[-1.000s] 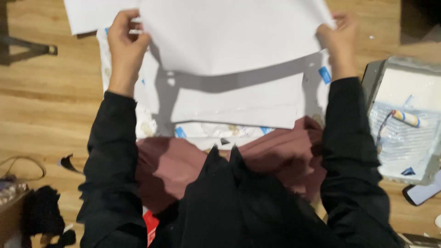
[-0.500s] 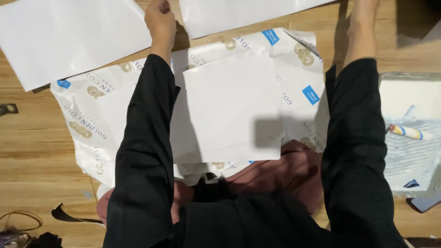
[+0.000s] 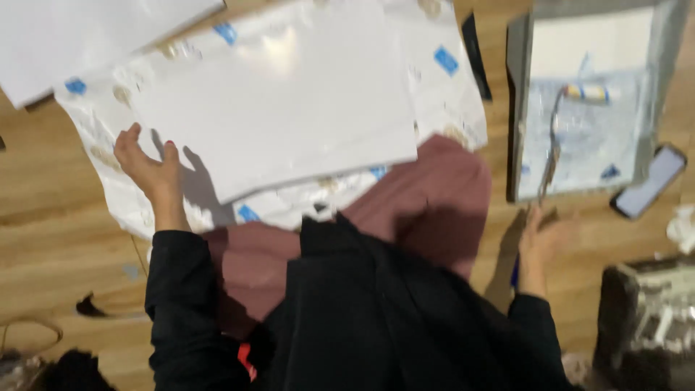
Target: The person sits on the floor and uses a small roller to apply a white substance to a rectangular white sheet. They repeatedly roll the tool over the surface, lift the sheet to check the application, and place it back down to continue the process.
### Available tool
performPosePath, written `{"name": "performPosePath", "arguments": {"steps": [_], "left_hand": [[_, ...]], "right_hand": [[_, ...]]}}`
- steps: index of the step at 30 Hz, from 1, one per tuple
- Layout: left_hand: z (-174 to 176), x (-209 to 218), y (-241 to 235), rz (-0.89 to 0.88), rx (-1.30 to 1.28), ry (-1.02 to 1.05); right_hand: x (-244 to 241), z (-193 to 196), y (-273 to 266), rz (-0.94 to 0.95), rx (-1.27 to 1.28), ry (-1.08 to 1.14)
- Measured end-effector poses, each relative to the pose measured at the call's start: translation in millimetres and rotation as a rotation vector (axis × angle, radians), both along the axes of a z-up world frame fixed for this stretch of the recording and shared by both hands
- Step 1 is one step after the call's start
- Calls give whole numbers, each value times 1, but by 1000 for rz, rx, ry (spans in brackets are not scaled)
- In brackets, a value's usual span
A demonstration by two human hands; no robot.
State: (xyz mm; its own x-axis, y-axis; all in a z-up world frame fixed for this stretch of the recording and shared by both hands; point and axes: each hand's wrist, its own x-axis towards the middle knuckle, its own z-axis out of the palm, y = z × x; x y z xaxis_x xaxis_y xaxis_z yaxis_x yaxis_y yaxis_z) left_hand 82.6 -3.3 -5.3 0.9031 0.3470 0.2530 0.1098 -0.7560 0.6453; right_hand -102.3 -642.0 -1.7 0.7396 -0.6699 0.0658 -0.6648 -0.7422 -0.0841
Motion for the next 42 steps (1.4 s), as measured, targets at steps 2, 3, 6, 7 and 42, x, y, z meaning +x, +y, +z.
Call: {"name": "performPosePath", "arguments": {"steps": [2,3,6,7,42], "left_hand": [[20,-39,-4,205,-104,402],[-18,-57,19,210,-108,387],[-100,-100,62,218,-376,407],[-104,-103,58,228,-372,444],[-98,-81,31,228,-189,236]], "right_hand": [[-23,-9,6,96,364,-162],[-21,-20,0,105,362,-176],[-24,-39,-15,-49,241,-115],[-18,-41,-22,-26,224,-30],[3,221,64,384,362,77]]}}
